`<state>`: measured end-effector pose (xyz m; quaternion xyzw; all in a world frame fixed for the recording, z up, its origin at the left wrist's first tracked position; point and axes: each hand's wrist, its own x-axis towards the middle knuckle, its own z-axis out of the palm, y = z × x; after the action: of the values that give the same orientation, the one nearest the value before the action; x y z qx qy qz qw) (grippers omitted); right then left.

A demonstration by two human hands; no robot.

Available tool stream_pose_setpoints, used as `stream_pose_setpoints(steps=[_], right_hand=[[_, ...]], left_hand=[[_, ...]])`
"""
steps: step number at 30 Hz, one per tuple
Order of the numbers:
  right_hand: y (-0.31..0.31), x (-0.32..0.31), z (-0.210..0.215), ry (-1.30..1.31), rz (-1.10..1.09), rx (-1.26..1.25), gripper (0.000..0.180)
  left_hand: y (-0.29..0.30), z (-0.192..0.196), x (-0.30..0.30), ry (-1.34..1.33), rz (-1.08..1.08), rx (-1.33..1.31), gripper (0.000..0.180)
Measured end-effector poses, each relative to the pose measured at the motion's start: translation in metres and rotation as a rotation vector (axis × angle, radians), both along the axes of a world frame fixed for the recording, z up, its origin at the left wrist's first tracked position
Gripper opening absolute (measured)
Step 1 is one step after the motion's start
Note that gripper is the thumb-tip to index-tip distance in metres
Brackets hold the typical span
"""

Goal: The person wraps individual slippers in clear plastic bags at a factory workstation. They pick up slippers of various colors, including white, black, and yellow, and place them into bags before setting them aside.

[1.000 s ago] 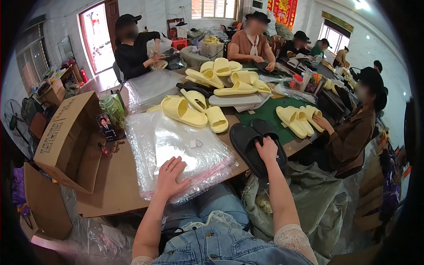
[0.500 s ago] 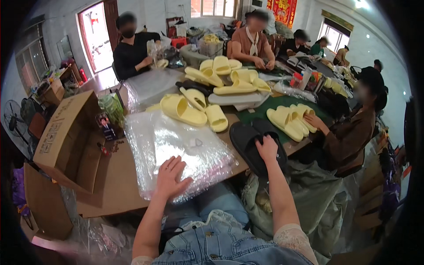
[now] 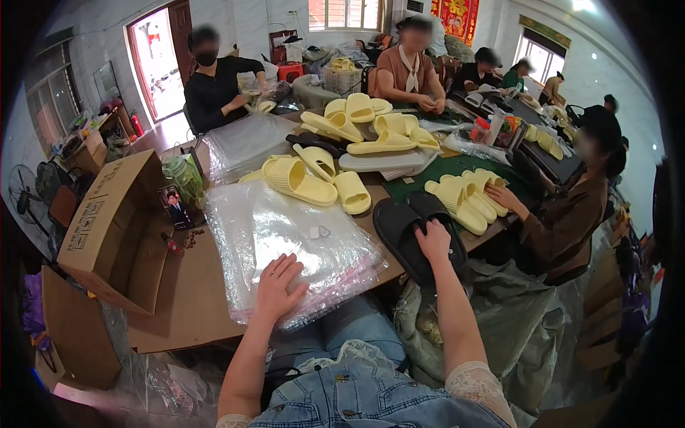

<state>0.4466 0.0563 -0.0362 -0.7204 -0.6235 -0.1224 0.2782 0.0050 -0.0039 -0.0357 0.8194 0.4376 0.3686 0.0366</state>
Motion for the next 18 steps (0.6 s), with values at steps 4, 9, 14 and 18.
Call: stream_pose_setpoints(steps=[4,9,14,18], right_hand=[[-0.003,0.003,0.000,0.030,0.037,0.064,0.039],[-0.036,-0.009,0.015,0.273,0.114,0.152,0.032],[-0.093,-0.018,0.039,0.544,0.270,0.085,0.015],[-0.128,-0.041,0.072,0.601,0.560,0.073,0.021]], left_hand=[[0.003,0.001,0.001,-0.081,-0.036,0.007,0.037],[0.001,0.002,0.001,-0.142,0.006,-0.021,0.026],[0.007,0.005,-0.001,-0.323,0.005,-0.198,0.022],[0.003,0.030,0.003,-0.401,0.117,-0.370,0.020]])
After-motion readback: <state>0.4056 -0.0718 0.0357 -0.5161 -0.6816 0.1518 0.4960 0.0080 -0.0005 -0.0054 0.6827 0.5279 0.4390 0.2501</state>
